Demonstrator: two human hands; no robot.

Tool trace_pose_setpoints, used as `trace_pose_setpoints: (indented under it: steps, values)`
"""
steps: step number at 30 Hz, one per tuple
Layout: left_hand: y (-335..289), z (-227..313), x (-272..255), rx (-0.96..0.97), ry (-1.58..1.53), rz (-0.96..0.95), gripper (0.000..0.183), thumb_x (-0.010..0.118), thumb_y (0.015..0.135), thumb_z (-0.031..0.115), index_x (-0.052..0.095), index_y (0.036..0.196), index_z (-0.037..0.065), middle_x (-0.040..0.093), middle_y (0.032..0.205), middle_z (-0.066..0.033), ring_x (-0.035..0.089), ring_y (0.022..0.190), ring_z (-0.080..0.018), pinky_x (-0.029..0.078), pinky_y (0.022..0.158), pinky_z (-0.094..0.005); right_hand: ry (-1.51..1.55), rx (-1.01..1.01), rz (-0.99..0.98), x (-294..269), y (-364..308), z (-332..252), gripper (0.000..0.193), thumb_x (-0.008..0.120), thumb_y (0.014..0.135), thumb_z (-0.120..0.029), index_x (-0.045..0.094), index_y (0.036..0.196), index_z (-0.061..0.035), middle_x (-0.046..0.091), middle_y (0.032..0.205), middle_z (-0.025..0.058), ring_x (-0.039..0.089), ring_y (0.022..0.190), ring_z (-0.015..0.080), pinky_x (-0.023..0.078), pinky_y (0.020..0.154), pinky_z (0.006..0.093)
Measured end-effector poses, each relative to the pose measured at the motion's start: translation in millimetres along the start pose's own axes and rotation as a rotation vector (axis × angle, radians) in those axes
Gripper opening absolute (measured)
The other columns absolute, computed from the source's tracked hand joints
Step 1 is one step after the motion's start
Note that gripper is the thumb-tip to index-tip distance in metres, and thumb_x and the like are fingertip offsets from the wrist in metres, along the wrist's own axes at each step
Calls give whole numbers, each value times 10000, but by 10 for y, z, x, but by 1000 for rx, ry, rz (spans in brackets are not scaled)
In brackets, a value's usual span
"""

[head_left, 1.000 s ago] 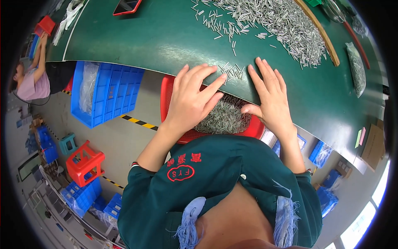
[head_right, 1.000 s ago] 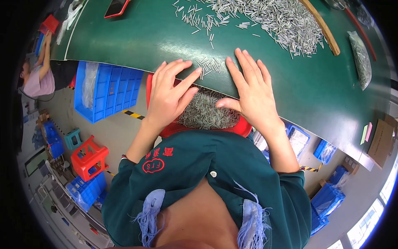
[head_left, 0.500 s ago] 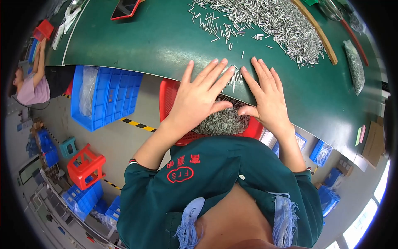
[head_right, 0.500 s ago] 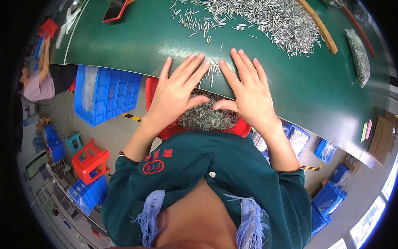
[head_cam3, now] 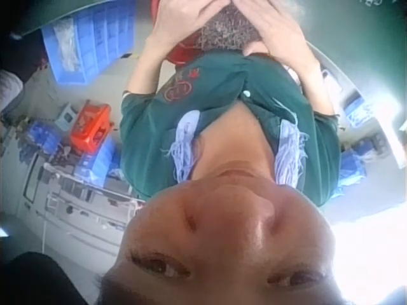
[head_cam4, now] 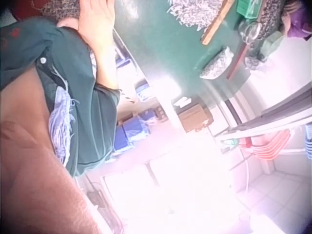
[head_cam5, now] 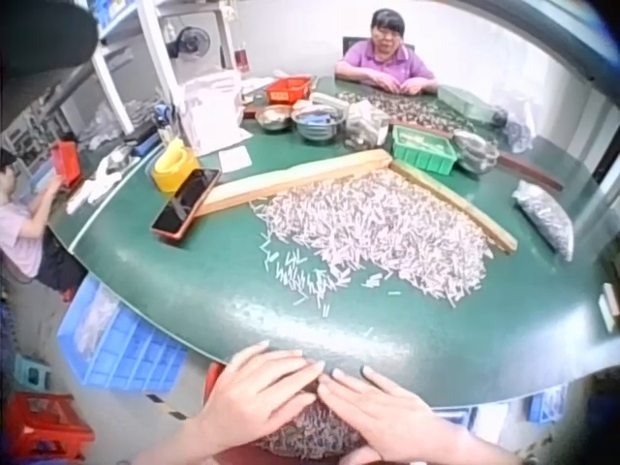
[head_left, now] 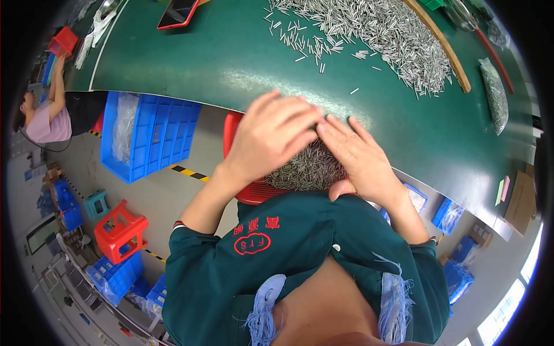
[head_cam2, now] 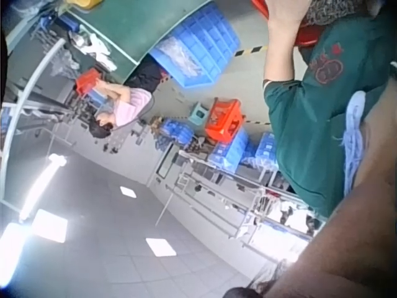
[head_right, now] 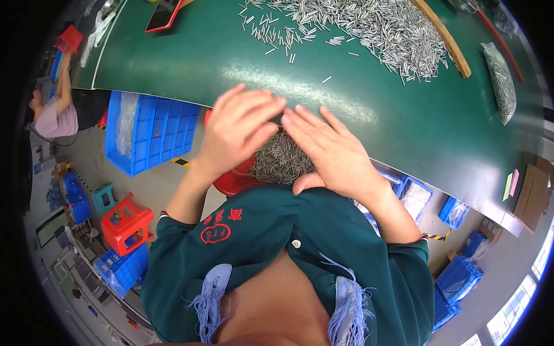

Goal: Sorting and organizing small metal pins on a workbench in a factory setting.

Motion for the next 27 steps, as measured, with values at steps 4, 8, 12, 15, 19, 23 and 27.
trace_pose_setpoints:
  steps: [4,8,12,15,19,23,27]
  values:
    - [217,-542,-53,-134,234,127,271,699,875,147,717,1139,93,633,1021,-33,592,947,-236,468,835,-393,293,7,19,-91,97,34,1148,507,665,-784,338,1526,-43,442,1514,171,357,1450,327,257,1204,492]
    - [339,-690,-9,-148,368,71,294,695,880,128,725,1171,145,631,1043,-24,577,916,-224,470,831,-360,11,150,269,-304,136,405,1117,430,728,-834,358,1521,-51,417,1535,168,330,1461,350,234,1205,504]
    - [367,-685,36,-98,379,52,333,705,858,113,720,1186,168,634,1046,-10,582,925,-213,471,837,-357,29,217,346,-295,110,496,1083,439,751,-827,373,1517,-65,393,1551,160,318,1466,354,233,1208,495]
    - [363,-668,40,-67,431,44,369,715,841,106,714,1200,189,637,1053,4,586,942,-201,469,852,-355,63,220,355,-273,103,538,1076,446,751,-822,373,1517,-69,396,1548,161,316,1466,356,239,1206,494]
    - [366,-668,48,-65,452,21,373,714,844,109,706,1209,186,636,1079,9,589,971,-196,465,872,-356,73,226,360,-266,94,549,1068,456,751,-817,380,1514,-73,397,1547,161,318,1466,356,245,1205,492]
    - [371,-685,49,-82,450,22,372,710,848,107,698,1215,166,632,1100,4,588,989,-202,466,881,-359,73,236,357,-263,93,553,1058,465,753,-810,388,1509,-74,399,1545,162,324,1462,358,256,1202,483]
    - [376,-682,46,-47,457,52,302,709,843,142,714,1144,158,629,1076,17,581,975,-186,470,860,-369,59,237,358,-259,97,550,1046,465,759,-806,396,1504,-75,403,1542,160,329,1459,359,266,1199,480]
Point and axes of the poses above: each hand's wrist, its own y-axis towards the middle knuckle, its own x-axis out of the palm, z = x × y, the point moved 7 cm from there along y, towards the middle knuckle
